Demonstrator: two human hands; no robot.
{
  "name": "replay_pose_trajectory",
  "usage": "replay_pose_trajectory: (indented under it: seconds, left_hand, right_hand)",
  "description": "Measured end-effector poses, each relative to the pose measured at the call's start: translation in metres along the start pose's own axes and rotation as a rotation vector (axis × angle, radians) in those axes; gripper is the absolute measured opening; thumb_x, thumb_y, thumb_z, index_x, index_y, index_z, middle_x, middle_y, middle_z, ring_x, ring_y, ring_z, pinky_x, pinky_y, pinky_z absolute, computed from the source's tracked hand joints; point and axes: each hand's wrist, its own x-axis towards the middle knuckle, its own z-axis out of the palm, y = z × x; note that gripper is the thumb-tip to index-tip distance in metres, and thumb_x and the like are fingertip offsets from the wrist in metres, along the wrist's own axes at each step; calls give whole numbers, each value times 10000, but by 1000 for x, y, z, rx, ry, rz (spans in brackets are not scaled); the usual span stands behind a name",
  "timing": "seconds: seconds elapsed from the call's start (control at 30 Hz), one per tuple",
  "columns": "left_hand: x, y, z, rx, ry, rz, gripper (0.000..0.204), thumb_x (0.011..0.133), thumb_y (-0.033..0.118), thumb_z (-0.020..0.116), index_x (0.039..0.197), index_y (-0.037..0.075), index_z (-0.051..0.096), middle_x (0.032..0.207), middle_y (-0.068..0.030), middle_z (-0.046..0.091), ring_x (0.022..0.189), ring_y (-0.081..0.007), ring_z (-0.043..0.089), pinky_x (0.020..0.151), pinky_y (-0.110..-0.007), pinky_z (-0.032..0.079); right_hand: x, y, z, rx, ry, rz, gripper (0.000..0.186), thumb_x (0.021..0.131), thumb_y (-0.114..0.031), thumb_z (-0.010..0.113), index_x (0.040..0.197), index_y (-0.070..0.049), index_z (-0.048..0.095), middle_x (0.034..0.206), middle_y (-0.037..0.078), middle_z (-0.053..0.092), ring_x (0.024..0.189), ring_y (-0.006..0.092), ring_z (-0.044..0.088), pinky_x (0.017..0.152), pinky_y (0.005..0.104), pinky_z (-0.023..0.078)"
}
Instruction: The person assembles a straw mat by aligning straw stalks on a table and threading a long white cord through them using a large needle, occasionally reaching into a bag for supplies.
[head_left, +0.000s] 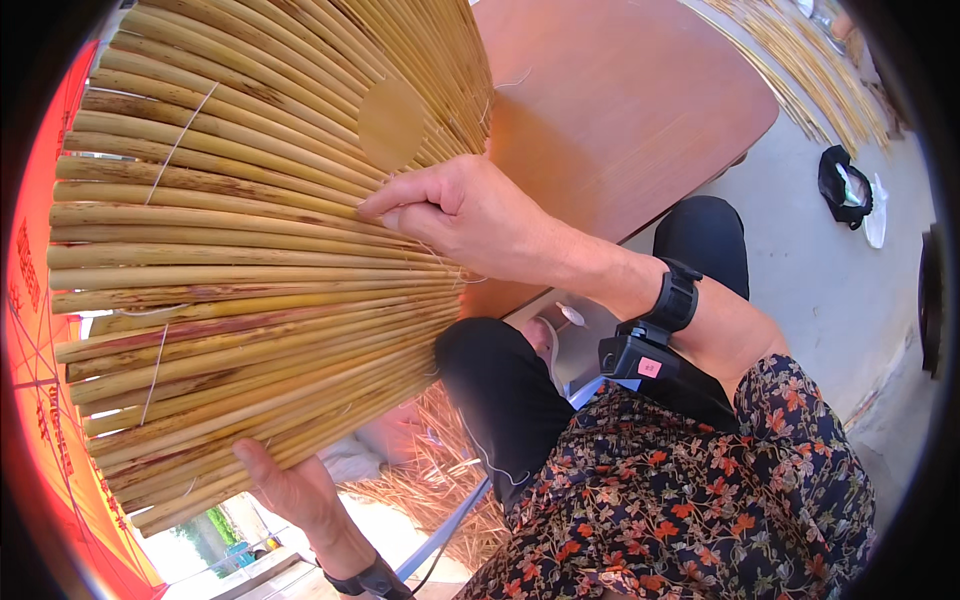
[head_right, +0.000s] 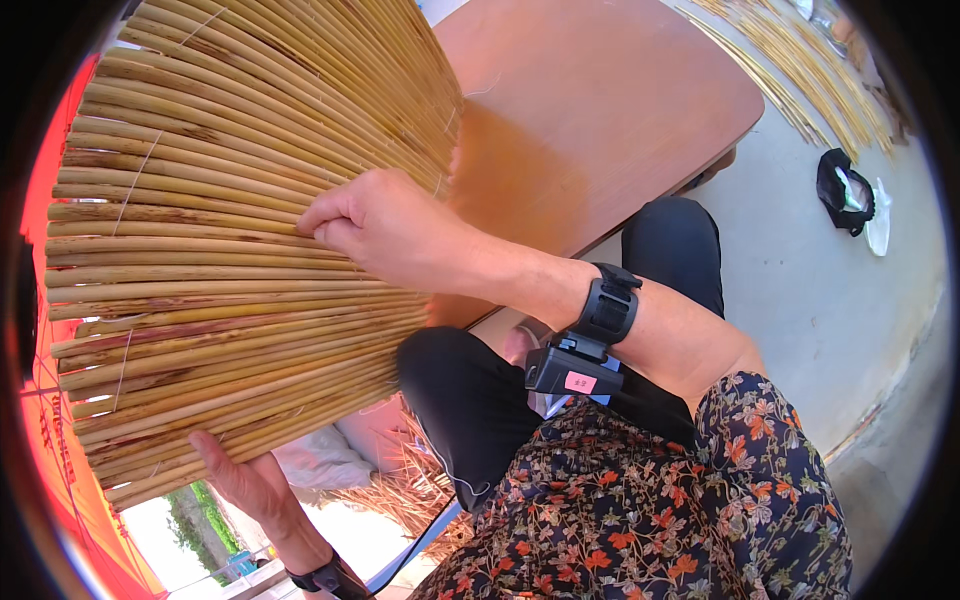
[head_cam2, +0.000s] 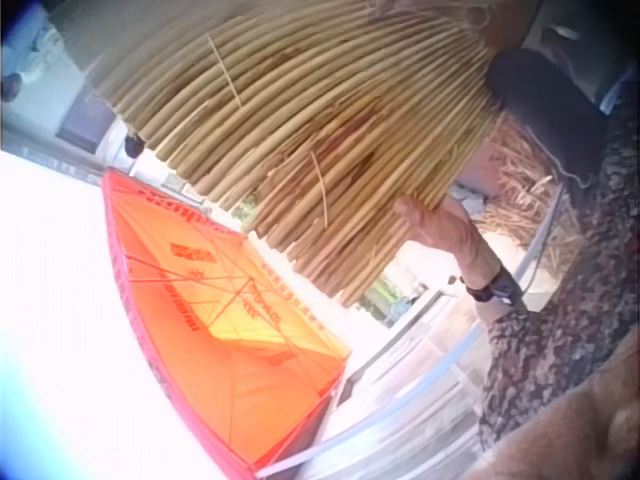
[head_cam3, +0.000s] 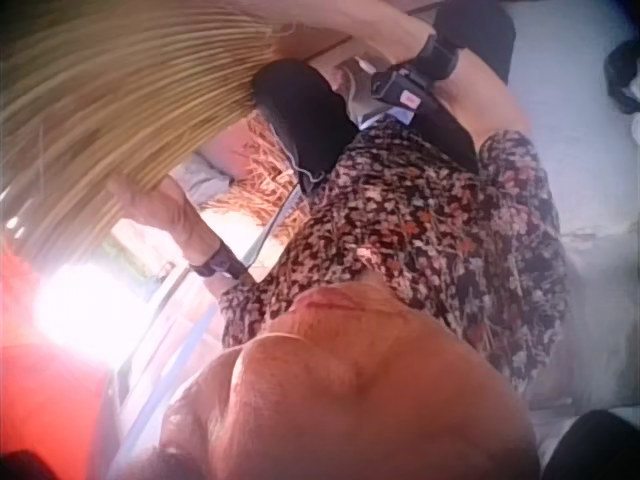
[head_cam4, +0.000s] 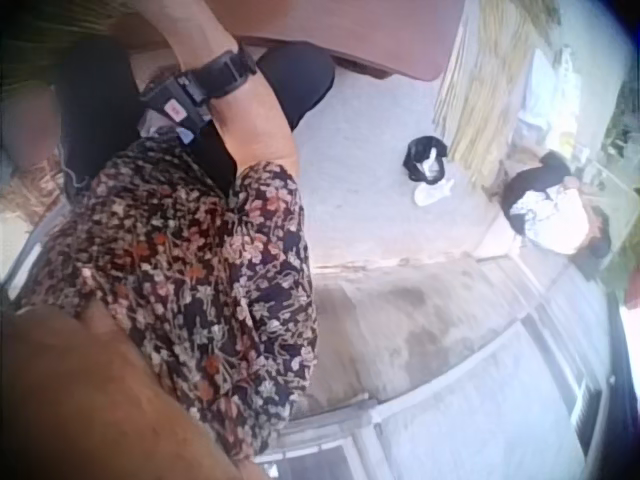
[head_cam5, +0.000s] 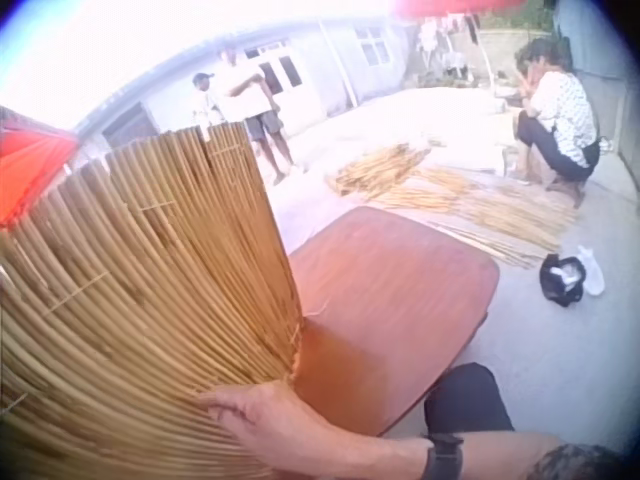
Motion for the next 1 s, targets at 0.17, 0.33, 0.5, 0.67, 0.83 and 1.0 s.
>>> replay_pose_trajectory:
  seconds: [0.17,0.33,0.5,0.67,0.83,1.0]
  left_hand:
    - [22,-7,28,22,59,63,617,878,194,669,1392,76,350,1353,-101,454,1192,-223,482,1018,-410,427]
    - [39,-40,39,84,-68,119,368,851,66,685,1198,17,570,1129,-85,622,971,-165,601,852,-320,514]
    - [6,-76,109,464,-473,497,145,845,17,664,981,-34,669,860,-87,676,757,-126,607,691,-249,462]
    - [-28,-120,135,677,-674,823,448,716,-66,562,1154,25,592,1089,-176,635,998,-344,613,823,-379,507]
    - [-67,-202,130,802,-716,892,440,755,4,601,1191,23,552,1186,-175,581,1091,-334,560,908,-400,460]
    - [-78,-170,120,909,-733,843,606,762,57,678,1327,54,460,1311,-139,520,1252,-333,455,1069,-471,311]
  right_hand:
    - [-65,-1,-38,-44,104,226,203,914,-89,538,1059,-6,653,664,8,581,547,50,507,500,214,410]
    - [-140,-33,-67,1069,164,304,107,956,-106,502,1037,-50,545,583,14,454,450,122,472,424,258,391]
    - [-198,-57,-67,1031,28,50,120,983,-142,453,1010,-25,461,711,147,601,494,174,548,466,291,475]
    - [-226,-88,-53,637,28,-95,129,979,-149,461,990,-28,502,932,256,642,484,139,539,414,193,439]
    - [-247,-75,-60,522,129,-129,75,957,-91,472,978,-39,522,1075,268,611,415,48,461,387,147,398]
    - [-252,-87,-61,362,146,-200,70,949,-74,479,958,-26,528,1065,267,609,418,51,465,381,150,395]
